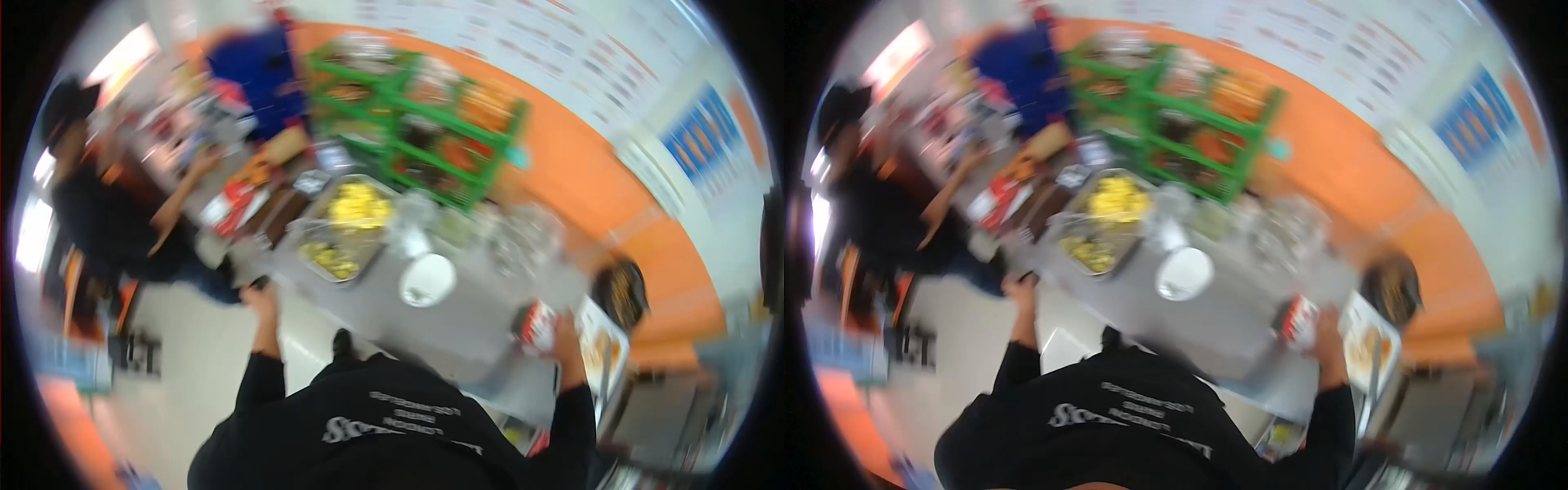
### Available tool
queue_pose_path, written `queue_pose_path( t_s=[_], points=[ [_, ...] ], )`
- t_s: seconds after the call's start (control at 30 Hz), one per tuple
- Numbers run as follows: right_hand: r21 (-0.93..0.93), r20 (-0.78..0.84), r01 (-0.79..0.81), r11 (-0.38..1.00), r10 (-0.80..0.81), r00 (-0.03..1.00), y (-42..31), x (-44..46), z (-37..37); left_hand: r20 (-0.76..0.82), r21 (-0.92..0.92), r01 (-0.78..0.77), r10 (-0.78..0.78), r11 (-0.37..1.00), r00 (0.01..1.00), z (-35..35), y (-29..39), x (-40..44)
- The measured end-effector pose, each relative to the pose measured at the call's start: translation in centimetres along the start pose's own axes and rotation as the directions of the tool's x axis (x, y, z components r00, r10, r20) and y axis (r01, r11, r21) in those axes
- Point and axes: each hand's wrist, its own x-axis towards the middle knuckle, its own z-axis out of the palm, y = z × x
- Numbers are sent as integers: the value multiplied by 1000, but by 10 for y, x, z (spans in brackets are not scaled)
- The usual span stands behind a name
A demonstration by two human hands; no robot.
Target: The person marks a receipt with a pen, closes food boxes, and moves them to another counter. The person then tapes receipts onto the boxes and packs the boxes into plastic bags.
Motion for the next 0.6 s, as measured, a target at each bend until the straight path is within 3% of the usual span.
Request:
queue_pose_path(
  t_s=[0.03,0.1,0.13,0.17,0.3,0.43,0.53,0.6],
  points=[
    [21,-78,54,998,-52,996,0,6,11,91,171,20,-37,985,995,-9,29,14],
    [36,-233,167,985,-155,960,2,19,32,40,92,-82,79,992,996,-18,50,-15],
    [-6,-336,277,961,-263,904,-10,19,14,47,81,-30,26,996,999,-26,67,-21],
    [-7,-257,175,985,-171,951,-26,19,2,70,62,17,-22,998,997,-31,80,-21],
    [78,-133,96,992,-85,987,-66,28,10,31,68,40,-42,997,999,-48,79,-27],
    [116,-138,167,979,-151,979,-119,42,16,52,101,47,-52,994,997,-56,69,-10],
    [136,-31,49,989,-46,998,-168,48,3,65,136,10,-19,991,998,-59,60,18],
    [114,-70,32,993,-24,997,-188,52,6,76,170,-34,21,985,997,-56,53,39]
  ],
)
